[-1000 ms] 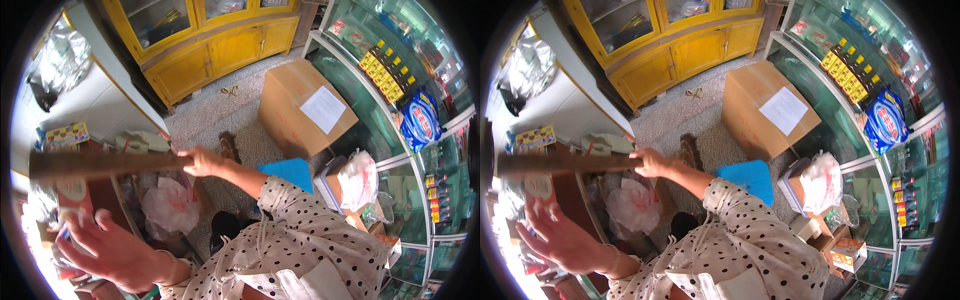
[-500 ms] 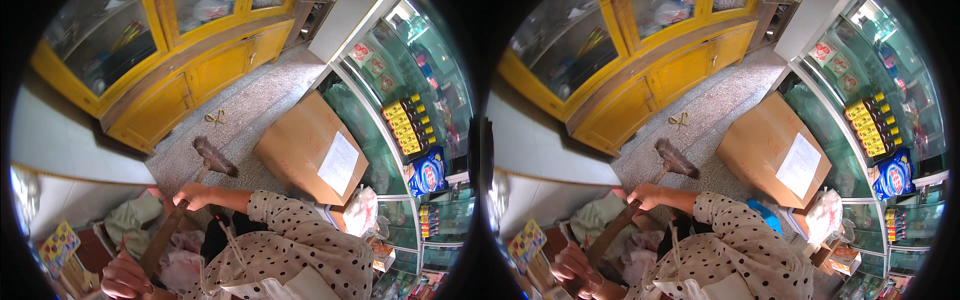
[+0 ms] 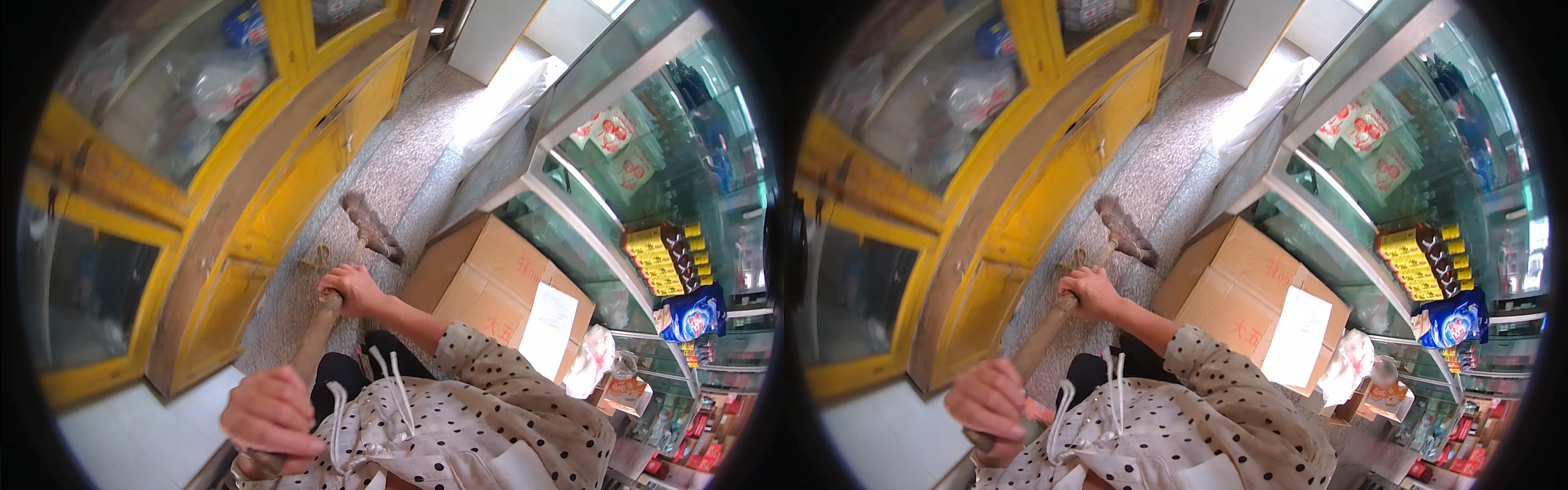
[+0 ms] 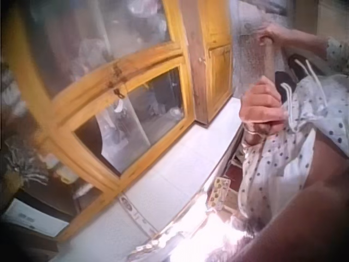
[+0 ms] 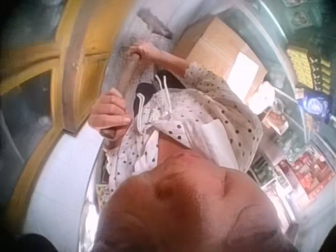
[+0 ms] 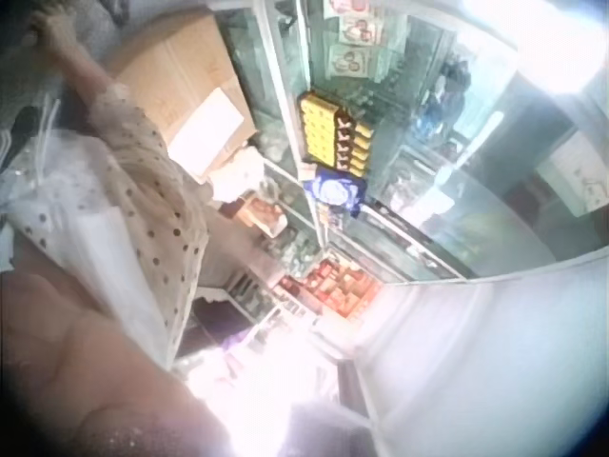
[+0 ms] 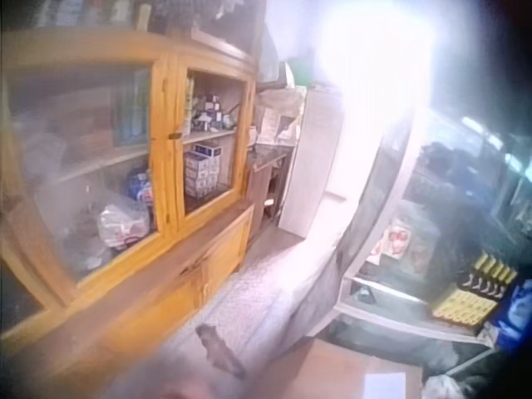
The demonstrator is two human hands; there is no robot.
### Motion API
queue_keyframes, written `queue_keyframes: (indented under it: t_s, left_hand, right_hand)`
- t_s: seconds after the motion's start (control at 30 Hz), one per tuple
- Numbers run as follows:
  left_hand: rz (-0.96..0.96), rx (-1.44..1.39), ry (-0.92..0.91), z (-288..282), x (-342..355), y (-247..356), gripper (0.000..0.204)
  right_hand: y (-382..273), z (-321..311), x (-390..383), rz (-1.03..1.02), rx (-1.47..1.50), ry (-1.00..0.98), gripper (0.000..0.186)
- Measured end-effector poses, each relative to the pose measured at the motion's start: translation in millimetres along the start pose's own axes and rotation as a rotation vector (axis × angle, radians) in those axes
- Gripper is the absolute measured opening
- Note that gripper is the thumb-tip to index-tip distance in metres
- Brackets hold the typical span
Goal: The person sweeps the floor of a small shop using a broom, moving debris toward the entrance. They briefly move a blue plastic stool to access the area underneath before continuing to sweep.
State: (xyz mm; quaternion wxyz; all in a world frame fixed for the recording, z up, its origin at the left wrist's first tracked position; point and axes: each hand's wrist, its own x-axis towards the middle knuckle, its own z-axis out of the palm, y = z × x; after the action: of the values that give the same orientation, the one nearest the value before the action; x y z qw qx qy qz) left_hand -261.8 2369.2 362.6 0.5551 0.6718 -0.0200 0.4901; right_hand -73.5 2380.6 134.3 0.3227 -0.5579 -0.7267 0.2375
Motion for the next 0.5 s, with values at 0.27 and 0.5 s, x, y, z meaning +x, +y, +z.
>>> queue_keyframes:
  t_s: [0.27,0.5]
  left_hand:
    - [-0.136,-0.187,-0.314,-45.0,157.3,-127.8,0.014]
    - [-0.093,-0.205,-0.453,-59.0,263.3,-235.7,0.011]
  right_hand:
    - [81.4,-80.4,62.8,0.15,0.235,0.204,0.022]
    - [176.4,-160.2,142.2,0.154,0.119,0.481,0.024]
